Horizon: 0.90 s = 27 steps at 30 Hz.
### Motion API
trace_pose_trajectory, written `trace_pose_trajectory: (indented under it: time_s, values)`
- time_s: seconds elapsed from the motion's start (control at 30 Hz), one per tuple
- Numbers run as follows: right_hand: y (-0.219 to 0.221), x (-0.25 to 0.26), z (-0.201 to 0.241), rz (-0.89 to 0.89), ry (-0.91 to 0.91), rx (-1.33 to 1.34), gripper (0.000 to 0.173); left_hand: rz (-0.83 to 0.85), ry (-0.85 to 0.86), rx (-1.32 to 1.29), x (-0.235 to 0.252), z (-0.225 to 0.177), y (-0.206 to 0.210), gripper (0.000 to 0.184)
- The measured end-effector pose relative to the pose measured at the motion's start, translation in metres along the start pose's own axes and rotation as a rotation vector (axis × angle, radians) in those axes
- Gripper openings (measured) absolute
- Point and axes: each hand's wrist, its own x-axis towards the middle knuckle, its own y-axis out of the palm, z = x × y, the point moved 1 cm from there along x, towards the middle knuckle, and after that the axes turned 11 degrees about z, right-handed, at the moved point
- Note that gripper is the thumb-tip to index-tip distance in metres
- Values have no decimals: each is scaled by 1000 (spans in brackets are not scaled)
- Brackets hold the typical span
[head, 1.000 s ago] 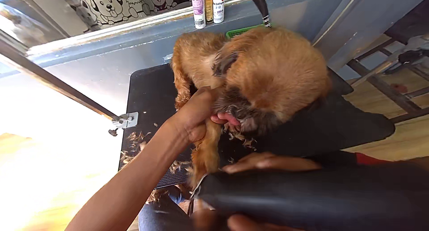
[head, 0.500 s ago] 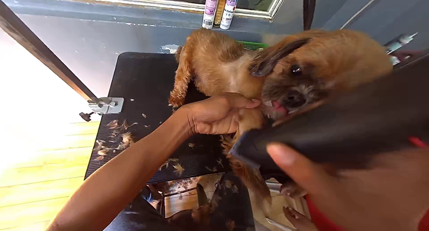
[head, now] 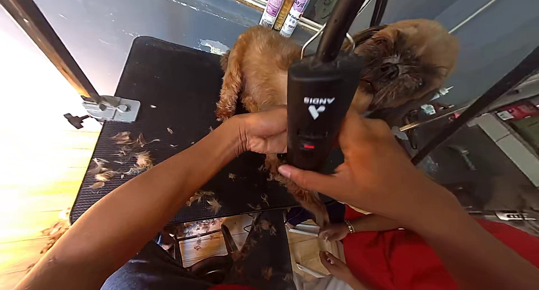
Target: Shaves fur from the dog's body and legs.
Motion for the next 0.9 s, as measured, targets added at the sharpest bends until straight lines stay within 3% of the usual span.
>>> trace_pose_trajectory:
  time_s: [0.03, 0.07, 0.1, 0.17, 0.3, 0.4, 0.5, 0.6, 0.67, 0.77, 0.9]
  values:
    - [4, -5, 1, 5, -23, 24, 71, 142, 28, 53, 5, 4, -23, 28]
    - [8, -11, 3, 13, -56, 53, 70, -4, 9, 116, 8, 2, -14, 23]
    - [14, -17, 6, 26, -82, 76, 65, -269, -53, 190, 14, -4, 14, 22]
    - [22, -28, 9, 63, -135, 135, 58, -499, -163, 280, 22, -18, 52, 31]
    - [17, -41, -3, 44, -154, 577, 54, -558, -194, 296, 23, -29, 77, 33]
    - [2, -34, -15, -261, -34, 613, 57, -558, -201, 336, 22, -30, 80, 32]
    - [9, -17, -20, -461, -78, 592, 61, -540, -230, 326, 23, -27, 81, 34]
    - [31, -21, -13, -392, -72, 451, 56, -654, -224, 290, 28, -23, 99, 37]
    - [47, -35, -8, -323, -98, 499, 48, -732, -224, 319, 29, -20, 101, 36]
    - [67, -60, -3, -289, -150, 742, 44, -637, -238, 309, 24, -17, 72, 31]
    - [74, -87, -10, -254, -136, 1115, 51, -631, -266, 310, 26, -13, 66, 33]
